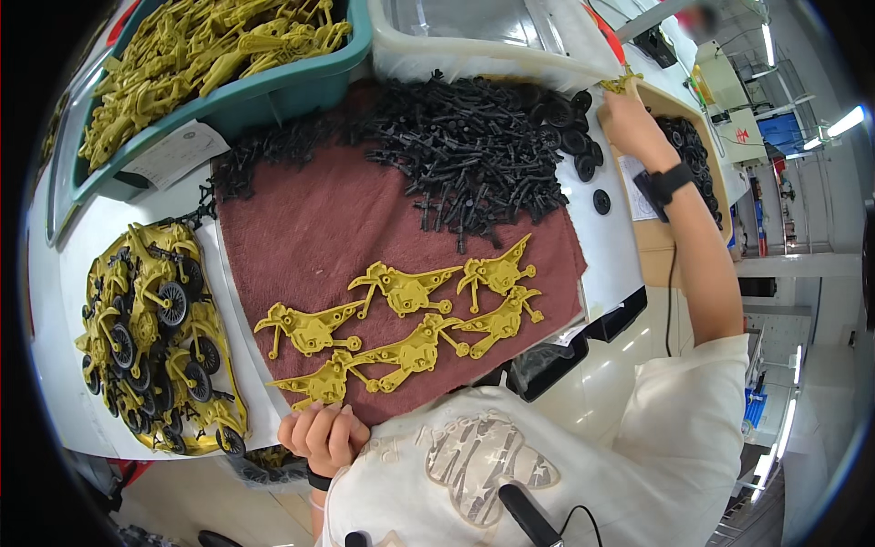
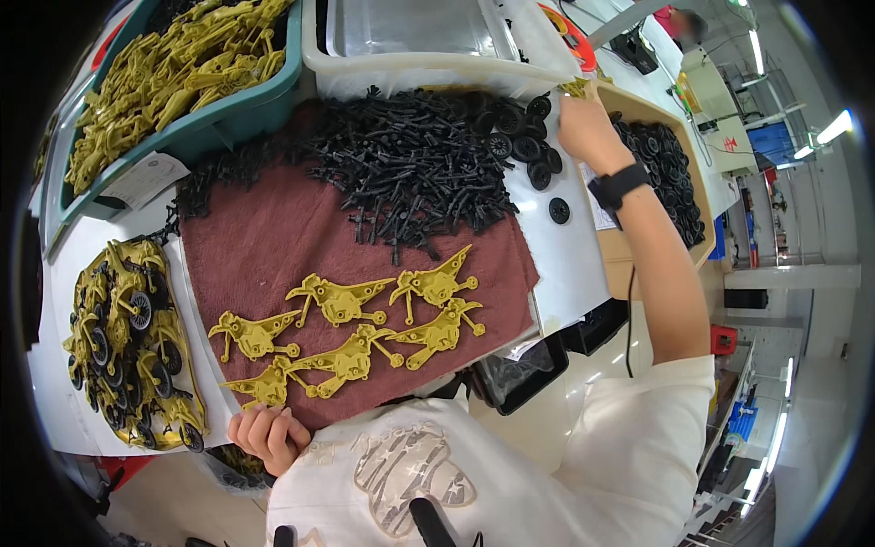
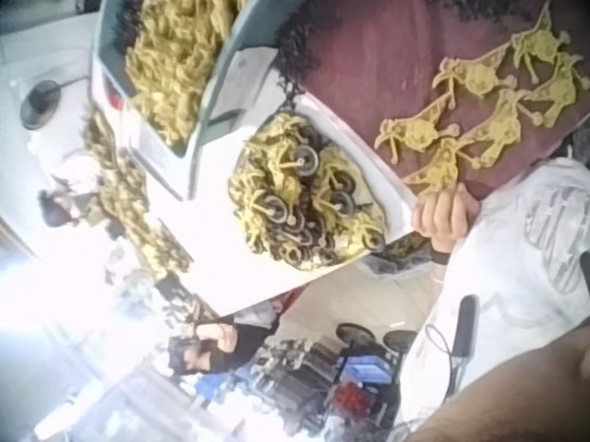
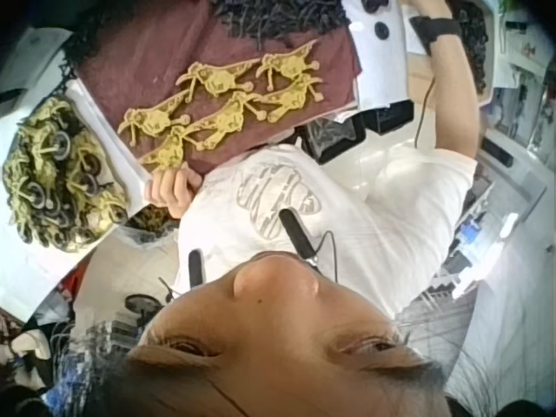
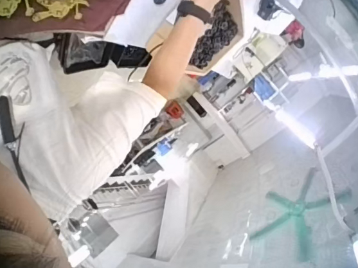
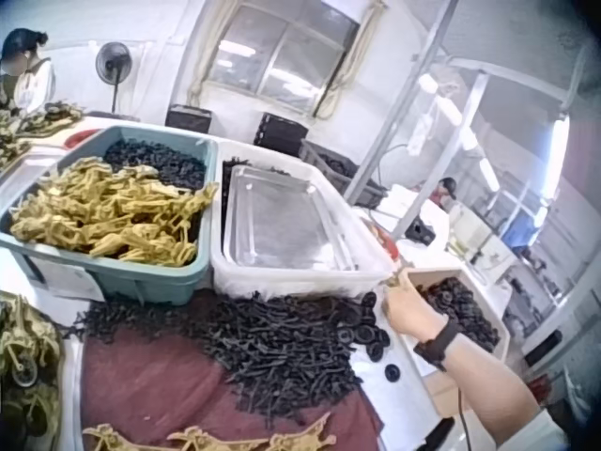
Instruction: Assembling small yellow toy motorcycle parts by attaching wheels and handle components.
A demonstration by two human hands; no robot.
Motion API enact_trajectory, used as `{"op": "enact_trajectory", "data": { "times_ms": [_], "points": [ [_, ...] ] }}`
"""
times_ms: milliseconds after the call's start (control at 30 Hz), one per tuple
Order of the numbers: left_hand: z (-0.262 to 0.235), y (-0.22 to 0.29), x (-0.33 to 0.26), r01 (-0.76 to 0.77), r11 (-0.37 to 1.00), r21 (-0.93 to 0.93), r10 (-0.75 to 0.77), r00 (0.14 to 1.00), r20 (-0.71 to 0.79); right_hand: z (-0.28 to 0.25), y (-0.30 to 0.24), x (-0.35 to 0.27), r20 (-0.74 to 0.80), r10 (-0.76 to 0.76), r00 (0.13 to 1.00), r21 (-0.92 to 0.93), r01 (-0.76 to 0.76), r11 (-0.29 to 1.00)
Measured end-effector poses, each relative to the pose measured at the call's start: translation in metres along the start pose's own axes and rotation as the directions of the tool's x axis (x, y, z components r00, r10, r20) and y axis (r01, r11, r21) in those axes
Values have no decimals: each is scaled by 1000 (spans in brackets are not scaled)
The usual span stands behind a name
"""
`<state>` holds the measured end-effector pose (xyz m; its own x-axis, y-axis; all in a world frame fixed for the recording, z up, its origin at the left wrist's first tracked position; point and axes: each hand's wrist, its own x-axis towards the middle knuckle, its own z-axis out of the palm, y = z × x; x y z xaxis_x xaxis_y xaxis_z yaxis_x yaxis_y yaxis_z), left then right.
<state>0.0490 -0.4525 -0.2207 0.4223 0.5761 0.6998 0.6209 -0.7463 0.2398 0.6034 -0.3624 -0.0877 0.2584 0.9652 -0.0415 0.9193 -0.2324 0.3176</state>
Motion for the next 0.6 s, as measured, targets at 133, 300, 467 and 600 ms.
{"op": "enact_trajectory", "data": {
  "times_ms": [133, 300, 467, 600],
  "points": [
    [3, 0, -1, -10, 1000, -2, 10, 999, -46, 18, -28, 27, 73, 310, 948, 293, -318, 902],
    [4, -1, 4, -30, 1000, -9, 29, 997, -74, 45, -22, 39, 118, 620, 776, 775, -463, 431],
    [1, 0, 2, -37, 999, 6, 37, 999, -23, 60, 1, 59, 266, 525, 808, 883, -423, 204],
    [3, 0, 3, -22, 1000, 16, 22, 999, -30, 60, -21, 50, 78, 545, 835, 961, -208, 181]
  ]
}}
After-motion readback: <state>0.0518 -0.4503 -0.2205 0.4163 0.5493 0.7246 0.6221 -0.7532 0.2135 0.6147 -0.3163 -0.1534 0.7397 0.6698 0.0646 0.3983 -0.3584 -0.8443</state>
